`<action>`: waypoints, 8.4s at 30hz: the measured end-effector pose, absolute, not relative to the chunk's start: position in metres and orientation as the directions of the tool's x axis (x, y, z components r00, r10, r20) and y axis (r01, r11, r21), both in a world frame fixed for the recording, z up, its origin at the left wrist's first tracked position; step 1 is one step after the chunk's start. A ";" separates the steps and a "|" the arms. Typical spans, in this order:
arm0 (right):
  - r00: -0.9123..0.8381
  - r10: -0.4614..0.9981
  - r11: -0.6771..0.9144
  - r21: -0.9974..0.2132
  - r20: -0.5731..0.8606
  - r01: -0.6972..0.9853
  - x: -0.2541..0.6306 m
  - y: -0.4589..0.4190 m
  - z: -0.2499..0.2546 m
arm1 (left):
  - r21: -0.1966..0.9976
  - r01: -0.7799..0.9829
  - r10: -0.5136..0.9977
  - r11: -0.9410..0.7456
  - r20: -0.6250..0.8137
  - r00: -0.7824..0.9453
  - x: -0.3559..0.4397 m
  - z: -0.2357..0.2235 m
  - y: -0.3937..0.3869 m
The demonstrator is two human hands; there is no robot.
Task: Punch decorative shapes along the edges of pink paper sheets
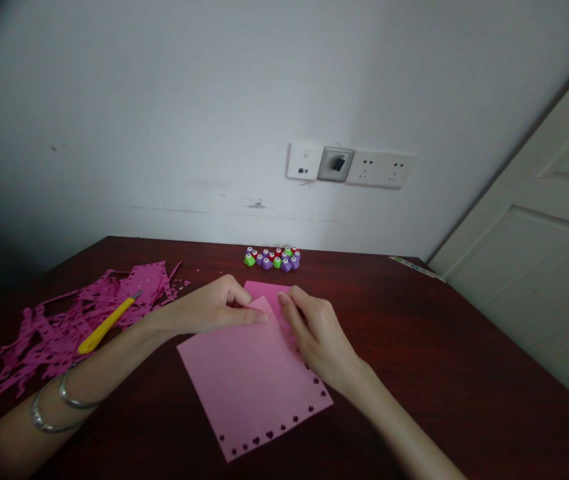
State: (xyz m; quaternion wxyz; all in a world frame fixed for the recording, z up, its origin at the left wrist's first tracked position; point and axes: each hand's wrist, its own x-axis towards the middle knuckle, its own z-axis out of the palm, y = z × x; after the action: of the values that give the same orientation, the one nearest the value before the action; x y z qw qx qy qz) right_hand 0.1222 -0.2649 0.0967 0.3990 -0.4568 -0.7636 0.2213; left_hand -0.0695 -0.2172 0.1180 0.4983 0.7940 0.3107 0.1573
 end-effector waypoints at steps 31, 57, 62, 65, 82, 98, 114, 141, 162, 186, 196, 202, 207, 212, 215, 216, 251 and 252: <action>-0.231 0.867 0.480 -0.619 0.441 0.622 0.131 -0.256 0.092 | 0.874 0.415 0.700 -0.253 -0.130 0.702 -0.074 0.117 -0.210; -0.424 0.879 0.436 -0.732 0.221 0.523 0.150 -0.254 0.104 | 0.925 0.350 0.685 -0.147 -0.160 0.711 -0.082 0.120 -0.206; -0.360 0.899 0.422 -0.709 0.248 0.565 0.151 -0.250 0.101 | 0.928 0.346 0.686 -0.142 -0.160 0.709 -0.082 0.120 -0.206; -0.349 0.904 0.412 -0.720 0.246 0.558 0.152 -0.250 0.101 | 0.929 0.345 0.682 -0.136 -0.164 0.712 -0.082 0.119 -0.205; -0.199 0.971 0.185 -0.944 0.133 0.275 0.167 -0.245 0.107 | 0.893 0.350 0.746 -0.284 -0.023 0.665 -0.090 0.121 -0.187; -0.511 0.855 0.088 -0.943 -0.094 0.320 0.132 -0.278 0.116 | 0.837 0.221 0.582 -0.501 0.137 0.801 -0.057 0.119 -0.226; -0.579 0.814 0.058 -0.985 -0.046 0.160 0.124 -0.282 0.120 | 0.935 0.085 0.483 -0.344 0.098 0.870 -0.056 0.114 -0.227; -0.493 0.856 -0.029 -0.967 -0.154 0.251 0.130 -0.271 0.105 | 0.899 0.155 0.501 -0.410 0.080 0.862 -0.060 0.112 -0.220; -0.509 0.846 0.014 -0.947 -0.160 0.322 0.131 -0.279 0.119 | 0.957 0.142 0.476 -0.251 -0.006 0.879 -0.070 0.117 -0.214; -0.337 0.940 0.176 -0.922 0.054 0.344 0.127 -0.266 0.107 | 0.729 0.301 0.724 -0.615 0.372 0.580 -0.069 0.130 -0.220; -0.388 0.922 0.126 -0.939 -0.008 0.319 0.121 -0.276 0.117 | 0.915 0.156 0.682 -0.371 0.155 0.715 -0.058 0.123 -0.226; -0.416 0.909 0.148 -0.947 0.018 0.283 0.119 -0.281 0.117 | 0.971 0.037 0.621 -0.236 0.121 0.775 -0.058 0.121 -0.224; -0.472 0.881 0.114 -0.960 -0.021 0.256 0.120 -0.284 0.117 | 0.984 -0.001 0.582 -0.178 0.107 0.806 -0.059 0.118 -0.222; -0.440 0.895 0.081 -0.949 -0.064 0.304 0.124 -0.279 0.117 | 0.931 0.113 0.635 -0.348 0.146 0.759 -0.062 0.121 -0.217; -0.372 0.927 0.085 -0.935 -0.053 0.344 0.128 -0.272 0.115 | 0.879 0.163 0.696 -0.449 0.229 0.681 -0.062 0.119 -0.214; -0.344 0.938 0.088 -0.929 -0.044 0.358 0.129 -0.270 0.115 | 0.860 0.177 0.727 -0.478 0.275 0.629 -0.061 0.119 -0.214; -0.022 0.899 0.373 -0.737 0.438 0.563 0.143 -0.254 0.106 | 0.930 0.284 0.759 -0.232 -0.010 0.651 -0.067 0.115 -0.212; -0.035 0.906 0.368 -0.747 0.421 0.554 0.144 -0.254 0.107 | 0.929 0.286 0.760 -0.235 -0.008 0.649 -0.067 0.115 -0.211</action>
State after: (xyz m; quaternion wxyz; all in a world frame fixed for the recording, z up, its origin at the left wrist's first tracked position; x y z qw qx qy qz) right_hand 0.1437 -0.2536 0.1067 0.4523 -0.5272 -0.6925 0.1950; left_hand -0.0671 -0.2112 0.1155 0.5111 0.7506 0.3484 0.2322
